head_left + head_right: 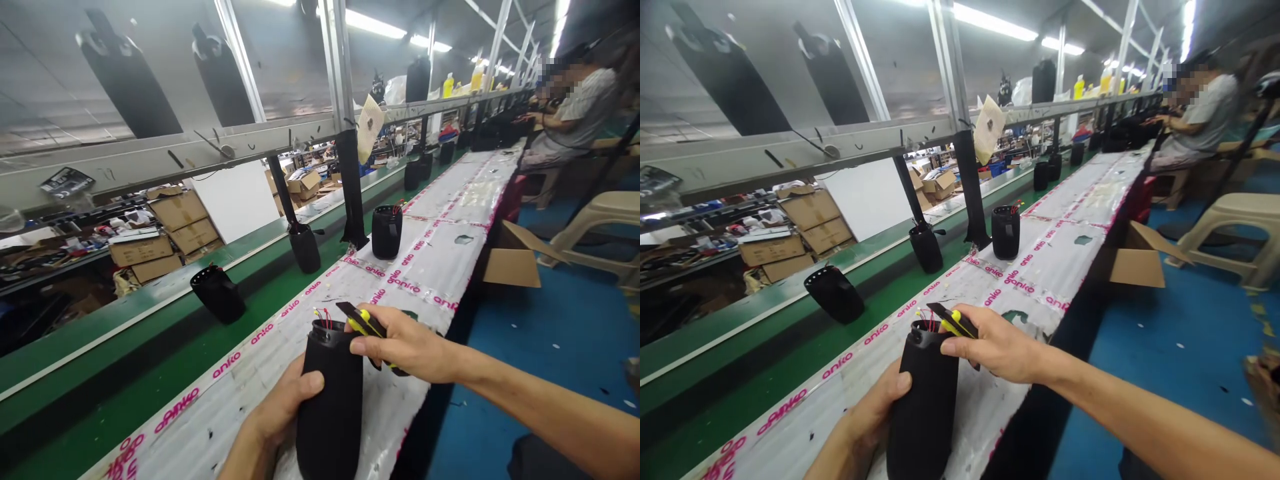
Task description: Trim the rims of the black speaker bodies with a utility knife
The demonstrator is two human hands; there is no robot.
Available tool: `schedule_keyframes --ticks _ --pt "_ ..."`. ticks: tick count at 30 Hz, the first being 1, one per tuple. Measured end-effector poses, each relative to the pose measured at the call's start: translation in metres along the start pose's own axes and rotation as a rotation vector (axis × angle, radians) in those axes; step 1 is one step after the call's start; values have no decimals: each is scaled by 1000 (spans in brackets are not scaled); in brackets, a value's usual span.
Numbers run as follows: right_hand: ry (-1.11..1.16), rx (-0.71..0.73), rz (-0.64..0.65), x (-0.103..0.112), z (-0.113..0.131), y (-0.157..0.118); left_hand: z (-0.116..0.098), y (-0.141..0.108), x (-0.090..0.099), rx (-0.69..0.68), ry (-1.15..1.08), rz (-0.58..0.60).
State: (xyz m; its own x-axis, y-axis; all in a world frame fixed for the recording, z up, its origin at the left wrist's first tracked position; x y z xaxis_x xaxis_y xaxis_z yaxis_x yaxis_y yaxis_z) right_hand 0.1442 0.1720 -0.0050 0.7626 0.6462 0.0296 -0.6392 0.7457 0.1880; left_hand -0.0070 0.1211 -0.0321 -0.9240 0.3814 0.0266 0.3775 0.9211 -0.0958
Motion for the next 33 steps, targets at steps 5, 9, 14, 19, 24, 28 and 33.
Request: schedule_keyframes --ticks 5,9,14,19,24,28,33 --pt "-572 290 -184 7 26 -18 -2 2 9 -59 175 -217" --pt "-930 242 -177 0 20 -35 -8 0 18 -49 319 -343" --pt "-1208 288 -114 -13 12 -39 -6 2 18 -35 347 -392" --pt "-1249 333 -101 -16 13 -36 -7 2 15 -30 373 -423" --pt "-1258 346 -117 -14 10 -38 -4 3 17 -12 396 -409" --pt "-1310 342 -108 -14 8 -38 -1 3 22 -8 438 -392" --pt "-1361 321 -82 -15 2 -37 -4 3 21 -38 436 -392"
Point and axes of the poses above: each hand's wrist, its own y-axis towards the middle knuckle, its own x-axis out of the back of the hand, z = x × y, the point moved 7 cm from there along y, towards the middle knuckle, and after that the axes turned 12 degrees about y, right-handed, at the moved point
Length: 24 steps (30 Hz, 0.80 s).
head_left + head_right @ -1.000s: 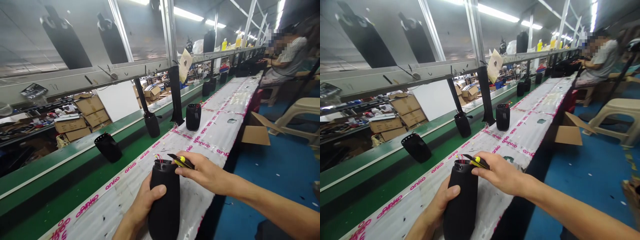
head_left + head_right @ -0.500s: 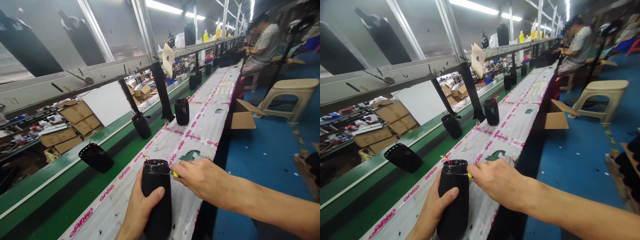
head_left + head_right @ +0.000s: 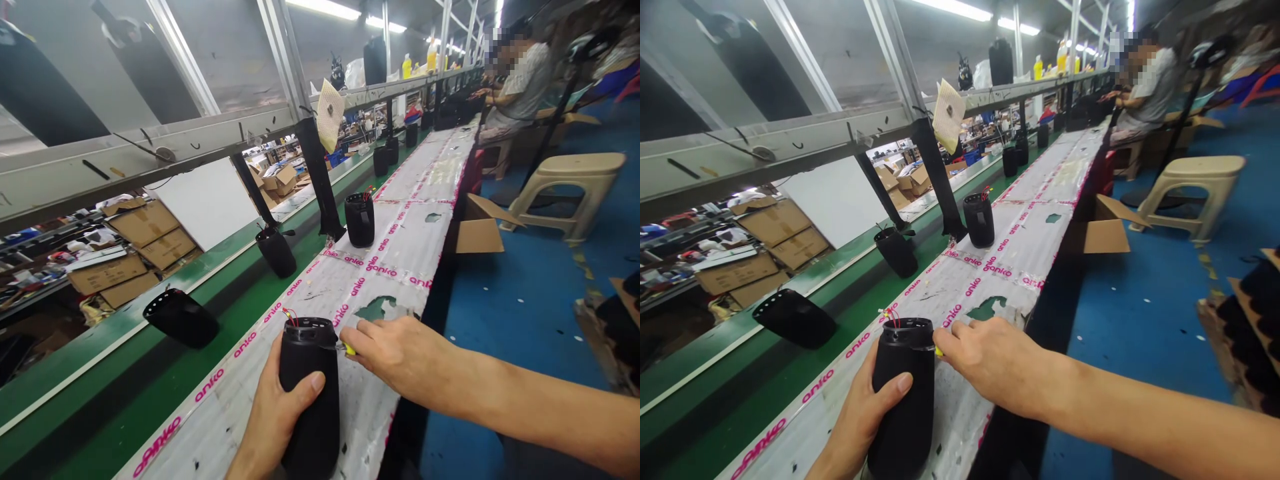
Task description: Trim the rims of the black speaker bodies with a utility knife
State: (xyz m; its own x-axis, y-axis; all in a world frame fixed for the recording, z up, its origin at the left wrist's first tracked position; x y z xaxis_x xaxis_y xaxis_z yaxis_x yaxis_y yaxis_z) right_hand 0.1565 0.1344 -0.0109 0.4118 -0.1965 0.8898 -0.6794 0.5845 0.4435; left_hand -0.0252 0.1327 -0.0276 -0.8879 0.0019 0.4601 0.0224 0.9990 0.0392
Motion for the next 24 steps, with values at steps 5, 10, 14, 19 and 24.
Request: schedule_keyframes --ticks 5,10,14,19,24 --pt "-43 6 89 6 4 2 0 -2 -5 37 14 96" --pt "-86 43 184 13 13 4 -2 -4 -5 55 94 46" --pt "-56 -9 157 12 11 6 -10 -6 -7 59 91 -9" --pt "150 -4 17 9 5 5 -15 -6 -8 53 -45 -22" --pt "415 -248 -154 11 -21 -3 -5 -9 -16 187 -253 47"
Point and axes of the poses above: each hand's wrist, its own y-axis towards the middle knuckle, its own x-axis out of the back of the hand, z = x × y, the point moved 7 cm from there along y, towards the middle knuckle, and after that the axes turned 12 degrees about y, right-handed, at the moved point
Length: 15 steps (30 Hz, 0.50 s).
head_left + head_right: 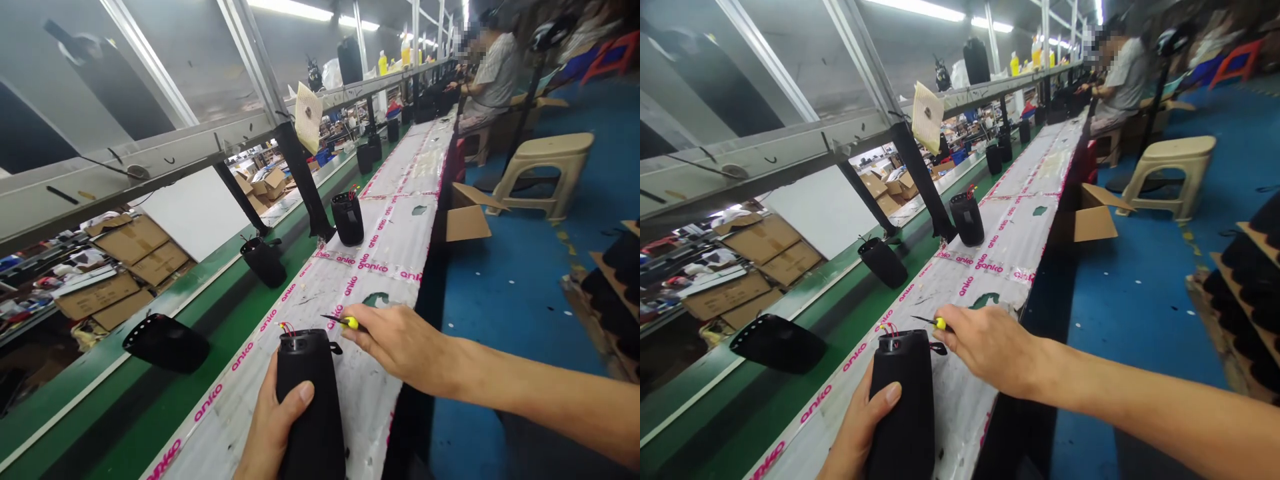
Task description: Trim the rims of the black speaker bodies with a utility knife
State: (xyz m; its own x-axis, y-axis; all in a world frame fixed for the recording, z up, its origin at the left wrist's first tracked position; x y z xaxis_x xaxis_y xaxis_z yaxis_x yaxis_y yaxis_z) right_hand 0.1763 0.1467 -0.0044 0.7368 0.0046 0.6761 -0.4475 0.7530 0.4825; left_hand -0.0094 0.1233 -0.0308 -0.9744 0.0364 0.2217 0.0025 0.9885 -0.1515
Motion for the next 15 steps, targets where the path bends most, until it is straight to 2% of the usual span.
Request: schedule_keyframes --ticks 5,10,12,15 --pt "-5 -9 114 -9 1 -5 2 1 0 10 28 -11" --pt "126 -46 107 -9 5 -8 -6 -1 8 -27 188 -75" --pt "231 -8 47 -5 11 -6 -12 -3 10 -69 279 -110" --pt "395 112 -114 3 20 0 -20 -6 10 -124 481 -199"
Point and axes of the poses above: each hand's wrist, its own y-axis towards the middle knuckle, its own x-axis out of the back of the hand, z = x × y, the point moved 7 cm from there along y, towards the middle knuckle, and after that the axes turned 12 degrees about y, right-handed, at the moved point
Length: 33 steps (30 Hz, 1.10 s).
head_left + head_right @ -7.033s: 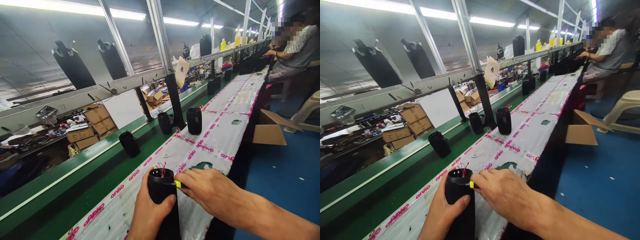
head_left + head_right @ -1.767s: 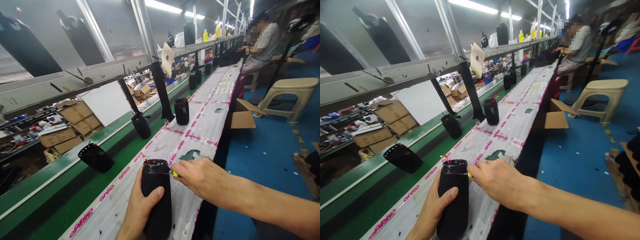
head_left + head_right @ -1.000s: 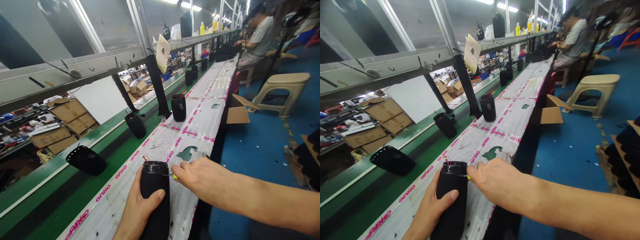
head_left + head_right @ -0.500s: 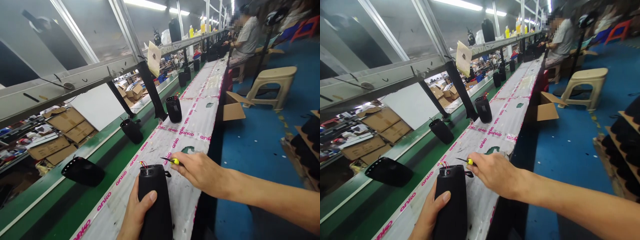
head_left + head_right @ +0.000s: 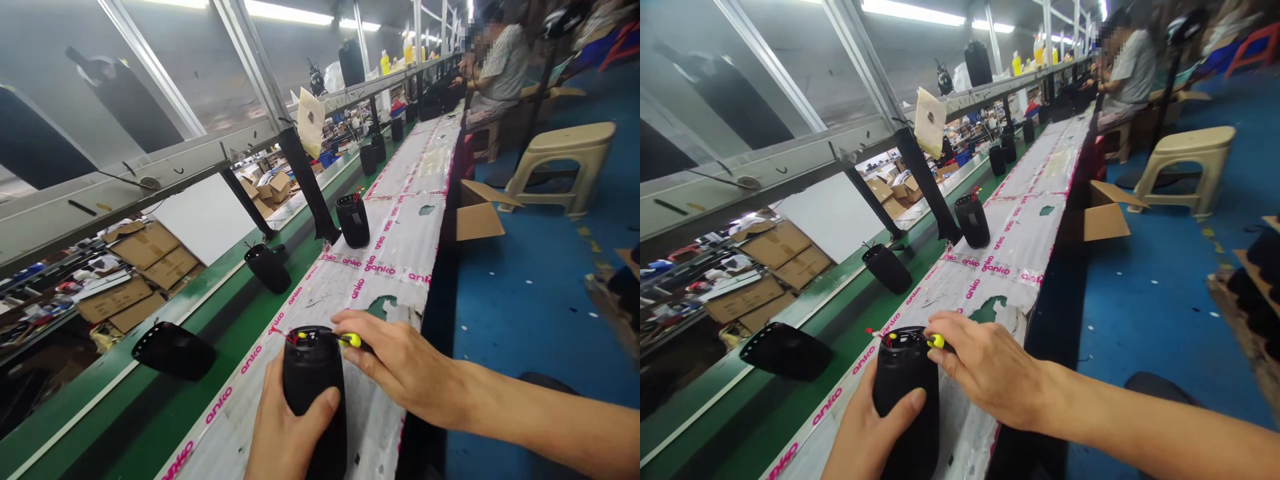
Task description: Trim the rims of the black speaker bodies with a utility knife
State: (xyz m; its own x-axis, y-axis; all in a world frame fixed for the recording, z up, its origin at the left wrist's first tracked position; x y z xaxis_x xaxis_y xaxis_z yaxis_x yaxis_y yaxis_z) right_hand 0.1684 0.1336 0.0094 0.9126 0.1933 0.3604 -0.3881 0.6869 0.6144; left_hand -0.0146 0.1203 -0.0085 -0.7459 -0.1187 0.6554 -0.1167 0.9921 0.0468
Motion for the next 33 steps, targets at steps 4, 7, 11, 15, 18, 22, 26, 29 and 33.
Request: schedule_keyframes --ticks 4,7,11,15,18,22,26,29,33 --pt "144 -25 39 -13 -6 9 -5 -4 0 -18 147 -104" --pt "216 -102 38 -17 -18 12 4 -2 -5 46 -64 13" --pt "290 -103 123 -20 -23 16 19 5 -6 90 -451 148" --pt "93 1 163 -17 -10 18 23 9 -7 42 -517 216" --pt "-217 123 124 -13 6 13 18 10 1 -23 -360 126" --pt "-572 170 255 -22 10 2 13 11 5 -42 -255 84" --pt "-688 140 324 -25 2 2 13 11 4 -15 -246 103" --pt "-710 145 339 -24 -1 4 12 10 3 -28 -245 113" --pt "-710 171 336 -22 -2 2 9 10 4 -44 -200 85"
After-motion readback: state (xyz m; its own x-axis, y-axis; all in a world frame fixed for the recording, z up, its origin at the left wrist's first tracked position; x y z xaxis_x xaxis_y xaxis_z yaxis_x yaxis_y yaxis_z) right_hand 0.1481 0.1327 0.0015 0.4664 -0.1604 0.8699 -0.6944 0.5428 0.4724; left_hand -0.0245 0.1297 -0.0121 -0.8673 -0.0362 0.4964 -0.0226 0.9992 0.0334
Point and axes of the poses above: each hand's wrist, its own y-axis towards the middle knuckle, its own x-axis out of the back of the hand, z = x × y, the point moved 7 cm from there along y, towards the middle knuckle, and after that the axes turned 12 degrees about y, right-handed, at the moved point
